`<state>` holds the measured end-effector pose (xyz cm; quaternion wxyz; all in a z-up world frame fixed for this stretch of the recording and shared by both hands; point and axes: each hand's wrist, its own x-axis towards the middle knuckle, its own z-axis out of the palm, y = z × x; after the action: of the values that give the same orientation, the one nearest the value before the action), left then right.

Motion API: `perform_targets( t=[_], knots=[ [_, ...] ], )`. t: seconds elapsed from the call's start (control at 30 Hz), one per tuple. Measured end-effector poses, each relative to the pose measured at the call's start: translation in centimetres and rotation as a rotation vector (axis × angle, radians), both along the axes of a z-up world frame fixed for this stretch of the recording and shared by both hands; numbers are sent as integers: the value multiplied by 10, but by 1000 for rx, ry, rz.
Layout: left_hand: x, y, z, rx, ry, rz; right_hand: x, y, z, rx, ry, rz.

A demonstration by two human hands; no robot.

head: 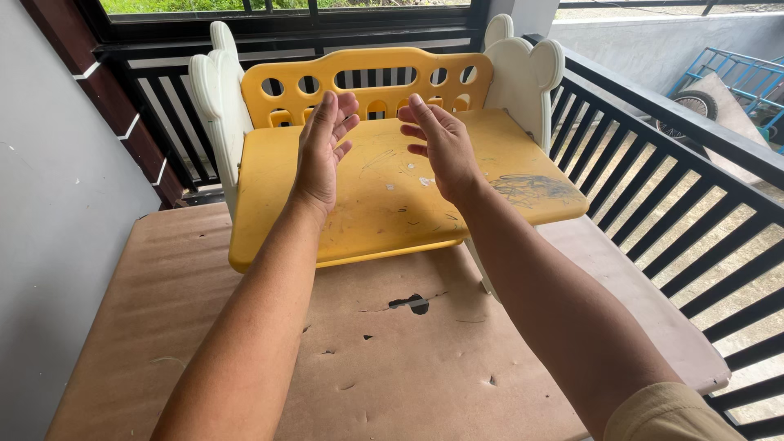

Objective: The person disassembles a yellow and white plastic children's chair by hand. They remove several white plastic fasteners and separate the seat, backrest, and side frame components on a wooden table.

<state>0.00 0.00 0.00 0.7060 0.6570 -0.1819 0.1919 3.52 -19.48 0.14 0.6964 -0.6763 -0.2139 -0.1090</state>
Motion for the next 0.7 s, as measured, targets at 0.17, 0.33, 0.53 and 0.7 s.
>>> perform_targets(
  t=[0.17, 0.33, 0.53, 0.7],
  knots=[
    [2, 1, 0, -2, 2, 0, 0, 1, 1, 5, 5, -8],
    [3, 2, -2, -7, -1, -4, 2, 0, 2, 4, 3, -14],
    [6, 2, -4, -15, -11, -17, 4, -2, 0, 4, 5, -15],
    [7, 2, -5, -23, -6, -26, 4, -1, 0, -12, 12, -30]
  ],
)
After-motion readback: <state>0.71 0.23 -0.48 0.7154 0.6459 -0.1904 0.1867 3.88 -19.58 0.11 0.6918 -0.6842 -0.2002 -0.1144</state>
